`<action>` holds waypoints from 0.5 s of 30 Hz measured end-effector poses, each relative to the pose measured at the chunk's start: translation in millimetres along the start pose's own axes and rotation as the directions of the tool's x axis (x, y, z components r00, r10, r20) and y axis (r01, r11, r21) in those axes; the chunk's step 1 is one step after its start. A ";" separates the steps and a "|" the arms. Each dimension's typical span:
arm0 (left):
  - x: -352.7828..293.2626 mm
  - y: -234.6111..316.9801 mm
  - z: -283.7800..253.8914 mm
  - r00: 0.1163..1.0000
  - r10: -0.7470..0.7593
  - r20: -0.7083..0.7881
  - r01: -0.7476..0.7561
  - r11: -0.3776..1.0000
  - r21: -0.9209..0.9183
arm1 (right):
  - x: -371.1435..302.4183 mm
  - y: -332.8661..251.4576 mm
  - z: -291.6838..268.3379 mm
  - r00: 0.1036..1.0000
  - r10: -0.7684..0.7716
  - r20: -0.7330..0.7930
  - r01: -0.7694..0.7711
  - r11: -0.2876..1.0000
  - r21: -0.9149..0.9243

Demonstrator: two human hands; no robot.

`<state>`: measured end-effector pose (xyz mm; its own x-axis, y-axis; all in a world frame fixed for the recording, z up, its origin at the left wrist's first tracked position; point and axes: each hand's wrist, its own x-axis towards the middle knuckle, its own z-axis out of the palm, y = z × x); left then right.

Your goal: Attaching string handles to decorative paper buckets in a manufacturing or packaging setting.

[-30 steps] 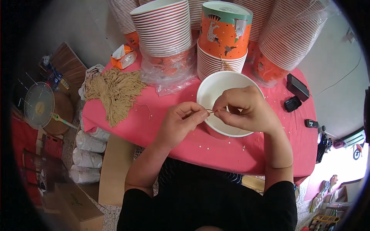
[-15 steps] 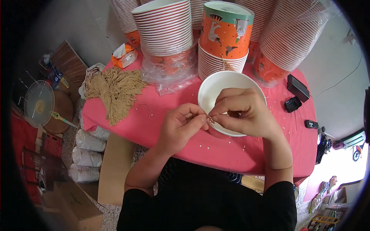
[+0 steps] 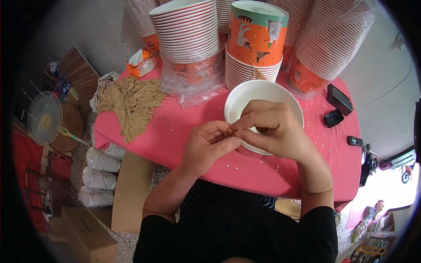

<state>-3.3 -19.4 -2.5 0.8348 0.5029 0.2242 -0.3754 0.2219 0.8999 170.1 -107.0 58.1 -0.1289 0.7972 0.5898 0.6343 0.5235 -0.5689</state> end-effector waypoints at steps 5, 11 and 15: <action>0.9 -8.8 -4.3 0.996 0.083 -0.009 -0.083 0.994 0.071 | 1.9 -9.6 -5.9 0.966 0.237 0.098 -0.252 0.952 0.175; 0.0 -7.7 -4.0 0.997 0.068 -0.045 -0.058 0.979 0.194 | -0.6 -7.4 -7.8 0.954 0.250 0.167 -0.284 0.932 0.224; 0.3 -6.9 -4.4 0.997 0.062 -0.055 -0.052 0.984 0.170 | -3.4 -5.4 -7.6 0.943 0.303 0.136 -0.330 0.898 0.292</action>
<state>-2.3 -17.1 -10.3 0.7862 0.5611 0.2588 -0.3446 0.0505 0.9374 172.9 -114.9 63.4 -0.0334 0.9514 0.3063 0.3893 0.2946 -0.8727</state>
